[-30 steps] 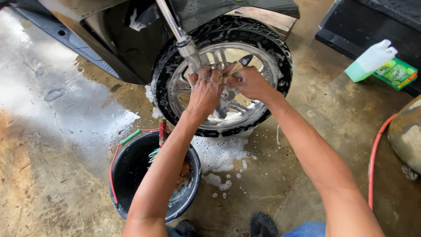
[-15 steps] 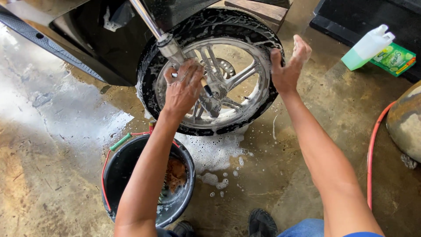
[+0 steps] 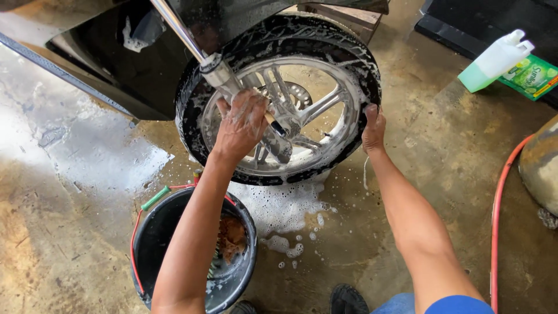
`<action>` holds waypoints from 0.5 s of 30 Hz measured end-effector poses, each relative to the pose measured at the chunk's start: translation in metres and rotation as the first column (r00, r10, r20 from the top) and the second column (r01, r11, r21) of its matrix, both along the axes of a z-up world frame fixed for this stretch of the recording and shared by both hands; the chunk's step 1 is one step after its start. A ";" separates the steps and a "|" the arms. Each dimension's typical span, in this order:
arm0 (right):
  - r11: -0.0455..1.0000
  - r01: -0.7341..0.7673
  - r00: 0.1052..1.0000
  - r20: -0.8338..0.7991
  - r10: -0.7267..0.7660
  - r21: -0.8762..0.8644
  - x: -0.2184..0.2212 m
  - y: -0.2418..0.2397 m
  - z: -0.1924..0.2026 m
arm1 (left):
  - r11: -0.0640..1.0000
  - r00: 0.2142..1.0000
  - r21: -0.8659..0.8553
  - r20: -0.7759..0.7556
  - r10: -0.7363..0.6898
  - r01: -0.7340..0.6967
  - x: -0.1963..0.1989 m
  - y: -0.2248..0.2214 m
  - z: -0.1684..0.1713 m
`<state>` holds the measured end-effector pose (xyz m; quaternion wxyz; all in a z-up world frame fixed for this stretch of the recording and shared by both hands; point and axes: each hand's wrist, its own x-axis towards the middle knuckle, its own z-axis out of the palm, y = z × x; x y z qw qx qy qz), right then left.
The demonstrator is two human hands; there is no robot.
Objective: The person scrubs the front wheel of a motorcycle with a brush and soapy water. They clean the spokes, rim, and tire, using a bucket of soapy water nearby.
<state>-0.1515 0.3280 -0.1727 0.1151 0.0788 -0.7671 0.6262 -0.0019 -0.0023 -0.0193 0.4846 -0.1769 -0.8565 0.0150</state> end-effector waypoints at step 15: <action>0.878 -0.048 0.988 -0.107 0.112 0.477 -0.054 -0.038 0.154 | 1.000 0.999 -0.025 0.040 0.014 -0.013 0.004 -0.005 -0.004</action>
